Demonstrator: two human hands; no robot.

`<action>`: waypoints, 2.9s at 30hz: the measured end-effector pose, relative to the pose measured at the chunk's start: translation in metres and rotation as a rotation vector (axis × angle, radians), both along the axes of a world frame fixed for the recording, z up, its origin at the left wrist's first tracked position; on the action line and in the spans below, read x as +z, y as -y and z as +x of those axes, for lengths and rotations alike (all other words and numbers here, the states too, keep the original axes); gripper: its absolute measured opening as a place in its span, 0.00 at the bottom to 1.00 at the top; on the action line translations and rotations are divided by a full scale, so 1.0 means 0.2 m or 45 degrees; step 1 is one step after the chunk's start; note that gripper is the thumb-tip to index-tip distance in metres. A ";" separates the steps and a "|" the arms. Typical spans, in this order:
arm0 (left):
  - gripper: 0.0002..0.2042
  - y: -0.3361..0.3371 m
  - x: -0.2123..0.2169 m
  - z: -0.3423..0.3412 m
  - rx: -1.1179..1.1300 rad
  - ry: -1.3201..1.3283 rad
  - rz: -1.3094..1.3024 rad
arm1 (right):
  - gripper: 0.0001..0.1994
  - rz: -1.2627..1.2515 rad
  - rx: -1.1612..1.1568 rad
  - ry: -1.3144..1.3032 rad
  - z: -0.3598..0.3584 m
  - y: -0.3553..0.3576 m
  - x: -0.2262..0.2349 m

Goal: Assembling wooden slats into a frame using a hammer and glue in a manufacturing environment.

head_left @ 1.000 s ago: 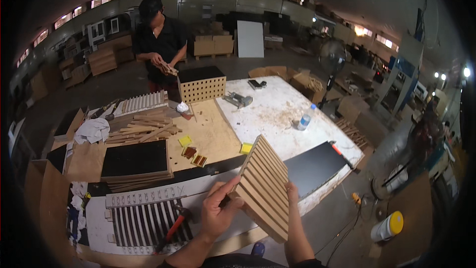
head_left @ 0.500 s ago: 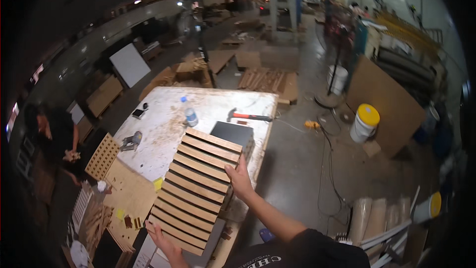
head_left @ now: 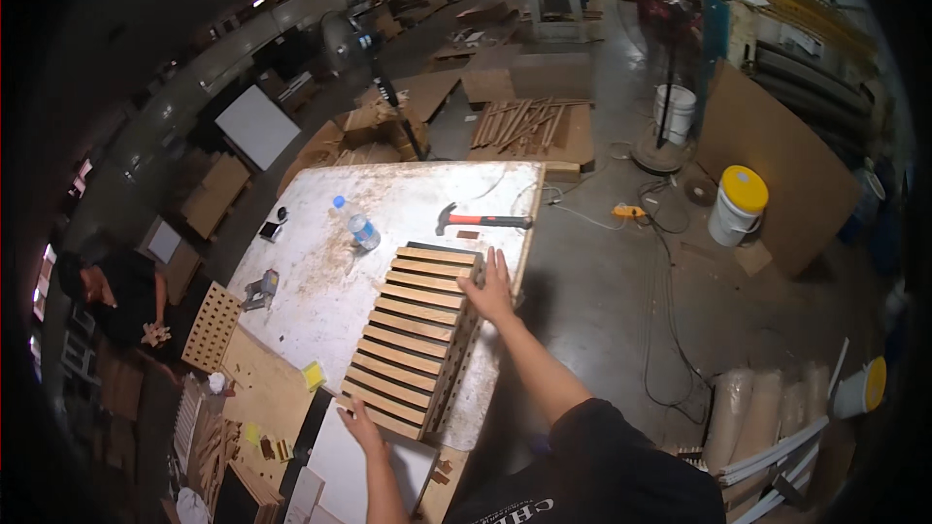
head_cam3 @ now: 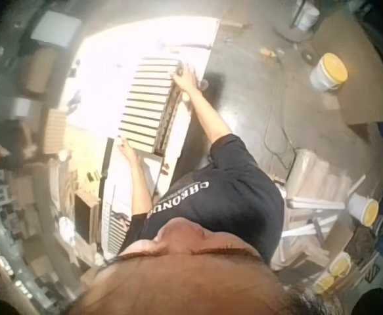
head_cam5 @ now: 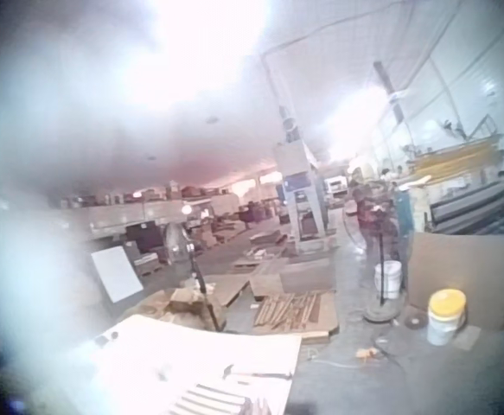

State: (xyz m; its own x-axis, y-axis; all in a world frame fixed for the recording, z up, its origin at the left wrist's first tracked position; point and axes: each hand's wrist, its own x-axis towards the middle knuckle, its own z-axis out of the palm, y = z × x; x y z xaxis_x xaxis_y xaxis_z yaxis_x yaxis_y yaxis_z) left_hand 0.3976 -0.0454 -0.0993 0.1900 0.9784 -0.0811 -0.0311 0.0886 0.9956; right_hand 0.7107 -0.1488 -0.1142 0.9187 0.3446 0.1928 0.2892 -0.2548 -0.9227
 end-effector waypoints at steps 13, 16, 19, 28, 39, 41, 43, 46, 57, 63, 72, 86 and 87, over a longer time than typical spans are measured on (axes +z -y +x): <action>0.24 0.03 -0.10 0.18 0.304 -0.496 0.237 | 0.12 0.698 -0.093 -0.086 0.31 -0.17 -0.30; 0.22 0.00 -0.12 0.16 0.345 -0.493 0.235 | 0.12 0.802 -0.001 -0.108 0.32 -0.20 -0.33; 0.20 -0.01 -0.09 0.17 0.342 -0.481 0.160 | 0.14 0.551 -0.016 -0.068 0.32 -0.24 -0.37; 0.29 0.30 -0.08 -0.56 0.354 -0.887 0.408 | 0.28 0.660 -0.210 -0.387 0.11 0.32 -0.42; 0.15 0.71 -0.17 -2.19 0.515 -1.893 0.284 | 0.09 0.157 0.913 -0.627 -1.73 0.74 -0.35; 0.11 0.72 -0.13 -2.19 0.337 -1.846 0.292 | 0.08 0.102 1.387 -0.413 -2.01 0.57 -0.15; 0.09 0.74 -0.10 -2.18 0.300 -1.681 0.153 | 0.08 -0.002 1.595 -0.245 -2.21 0.43 -0.04; 0.10 0.92 -0.10 -2.24 0.413 -1.391 0.253 | 0.09 -0.152 1.829 -0.100 -2.40 0.30 -0.02; 0.09 1.35 -0.14 -3.07 1.211 -0.995 0.184 | 0.13 -0.262 1.542 0.005 -2.62 0.15 -0.11; 0.11 0.99 -0.43 -3.81 1.163 -1.533 -0.129 | 0.21 -0.202 1.388 0.301 -2.68 -0.11 -0.21; 0.22 0.54 -0.43 -3.55 0.672 -1.730 -0.199 | 0.32 -0.540 1.221 0.424 -2.77 -0.24 -0.16; 0.17 0.52 -0.34 -3.33 0.894 -1.654 -0.245 | 0.37 -0.530 1.160 0.113 -2.87 -0.19 -0.21; 0.17 0.53 -0.36 -3.35 0.893 -1.655 -0.251 | 0.37 -0.527 1.165 0.086 -2.87 -0.18 -0.22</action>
